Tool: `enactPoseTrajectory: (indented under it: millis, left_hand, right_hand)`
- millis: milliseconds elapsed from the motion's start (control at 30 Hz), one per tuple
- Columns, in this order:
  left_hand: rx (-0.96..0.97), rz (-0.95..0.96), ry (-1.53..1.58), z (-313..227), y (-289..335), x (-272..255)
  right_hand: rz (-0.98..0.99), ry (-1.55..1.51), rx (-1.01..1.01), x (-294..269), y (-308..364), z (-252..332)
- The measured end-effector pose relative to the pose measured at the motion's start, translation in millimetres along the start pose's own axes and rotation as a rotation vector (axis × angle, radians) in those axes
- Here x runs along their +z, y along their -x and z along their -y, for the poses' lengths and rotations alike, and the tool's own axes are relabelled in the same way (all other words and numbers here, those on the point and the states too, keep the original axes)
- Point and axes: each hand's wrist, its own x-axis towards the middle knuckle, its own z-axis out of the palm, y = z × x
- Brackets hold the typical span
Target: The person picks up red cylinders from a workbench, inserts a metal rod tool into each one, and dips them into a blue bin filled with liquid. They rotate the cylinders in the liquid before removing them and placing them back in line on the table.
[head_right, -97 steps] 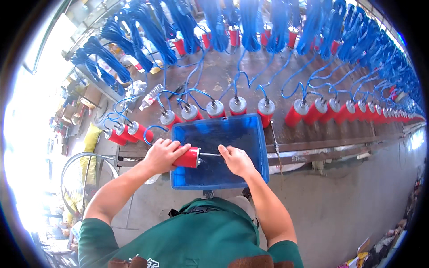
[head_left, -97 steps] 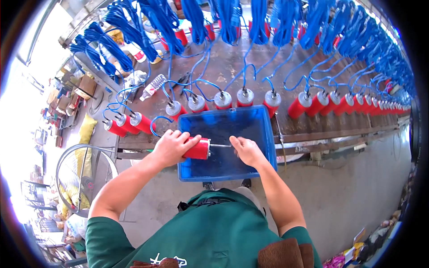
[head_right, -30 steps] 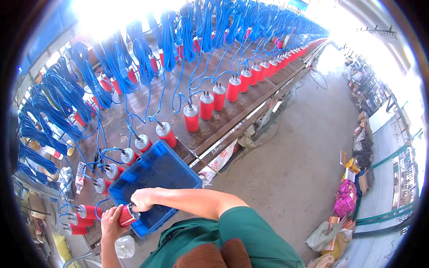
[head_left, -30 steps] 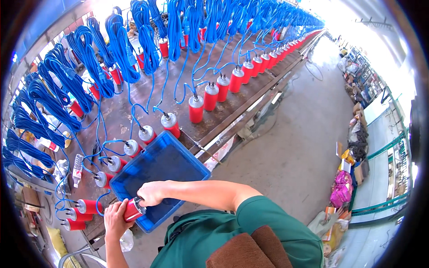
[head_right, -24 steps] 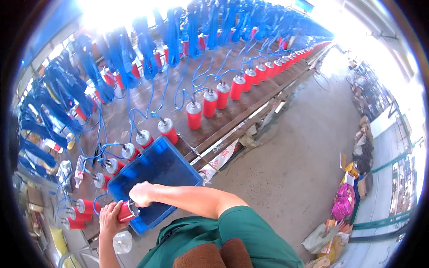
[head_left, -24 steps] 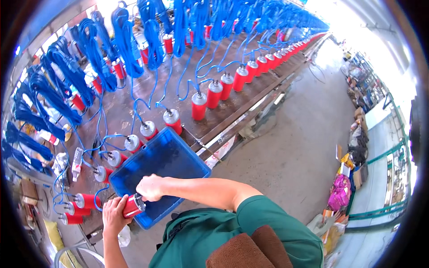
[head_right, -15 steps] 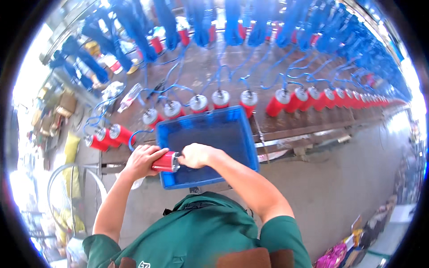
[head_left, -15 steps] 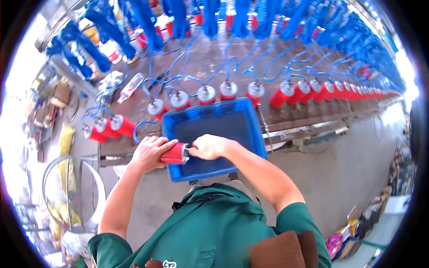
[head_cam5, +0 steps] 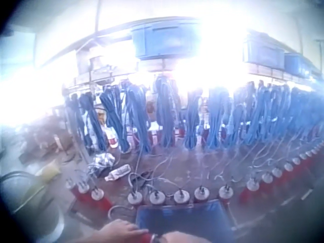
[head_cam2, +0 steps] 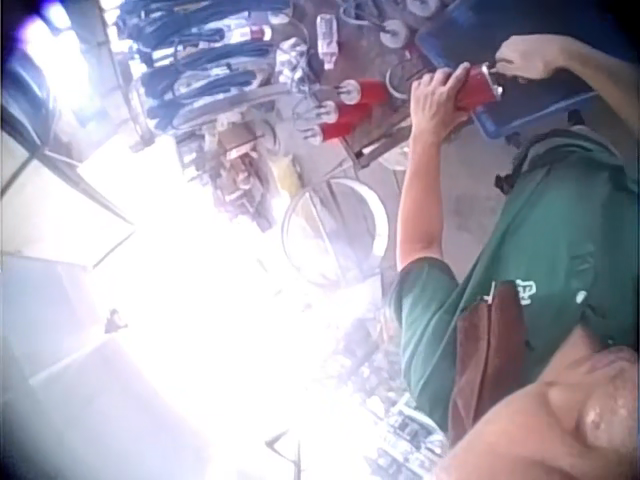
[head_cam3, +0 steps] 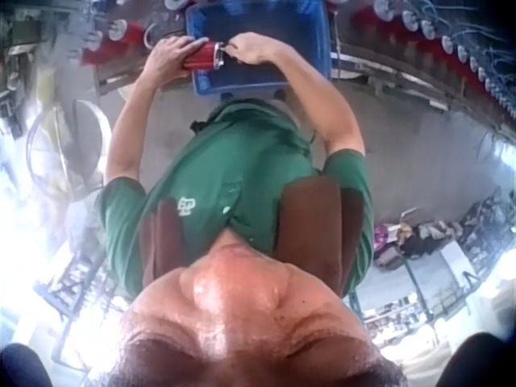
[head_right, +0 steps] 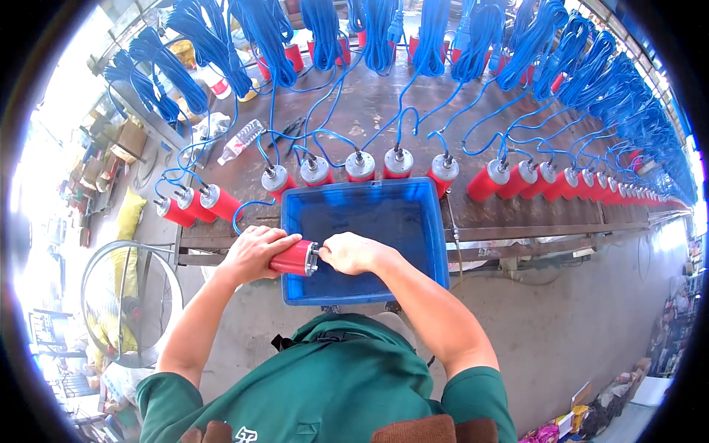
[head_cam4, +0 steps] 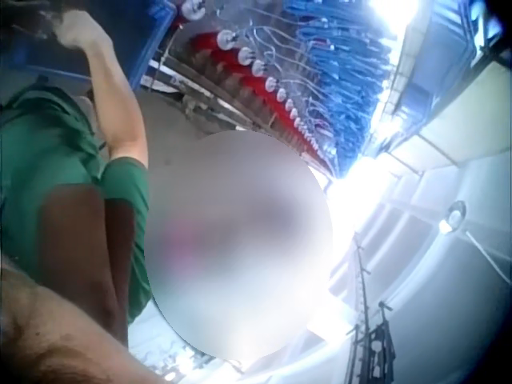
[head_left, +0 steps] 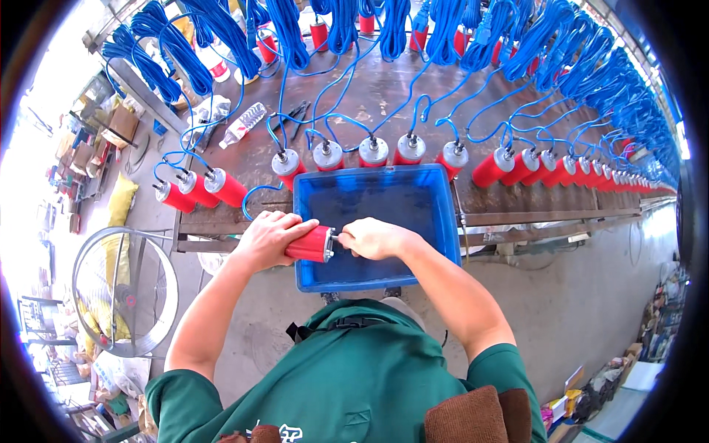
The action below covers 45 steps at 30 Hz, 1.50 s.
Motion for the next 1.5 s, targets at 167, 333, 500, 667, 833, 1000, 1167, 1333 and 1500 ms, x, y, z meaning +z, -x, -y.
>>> enactPoseTrajectory:
  millis: [167, 333, 500, 667, 833, 1000, 1167, 1333, 1500]
  left_hand:
    - [0.010, 0.010, -0.022, 2.0, 2.6, 0.6]
    - [0.006, 0.027, -0.033, 2.2, 2.0, 1.1]
    - [0.014, 0.041, -0.049, 3.9, 2.5, 4.1]
    - [0.026, 0.017, -0.054, 2.7, 0.9, 3.3]
    - [0.017, 0.006, -0.042, 4.5, 4.0, 4.4]
    - [0.032, 0.045, -0.011, 1.7, 0.8, -2.4]
    - [0.018, 0.014, 0.000, 5.2, 5.1, 1.5]
    - [0.016, -0.127, 0.010, 10.2, 21.5, 10.1]
    - [-0.127, -0.317, 0.083, 9.5, 40.0, 37.4]
  right_hand:
    - [-0.100, 0.078, -0.002, 1.7, 9.7, 7.3]
    - [-0.186, 0.073, -0.056, 14.7, 2.5, -2.6]
    - [-0.194, 0.039, -0.121, 16.6, 4.4, -5.2]
    - [-0.195, 0.137, -0.162, 21.5, -1.1, -21.2]
    - [-0.399, 0.262, -0.171, 22.2, 8.2, -19.7]
    - [-0.239, -1.364, 0.014, 48.6, -17.2, -42.3]
    - [-0.252, -0.988, 0.127, 64.0, -26.0, -12.6]
    - [-0.032, -0.771, 0.244, 45.7, -16.7, 11.4]
    - [0.015, -0.787, 0.232, 58.6, -25.6, 4.2]
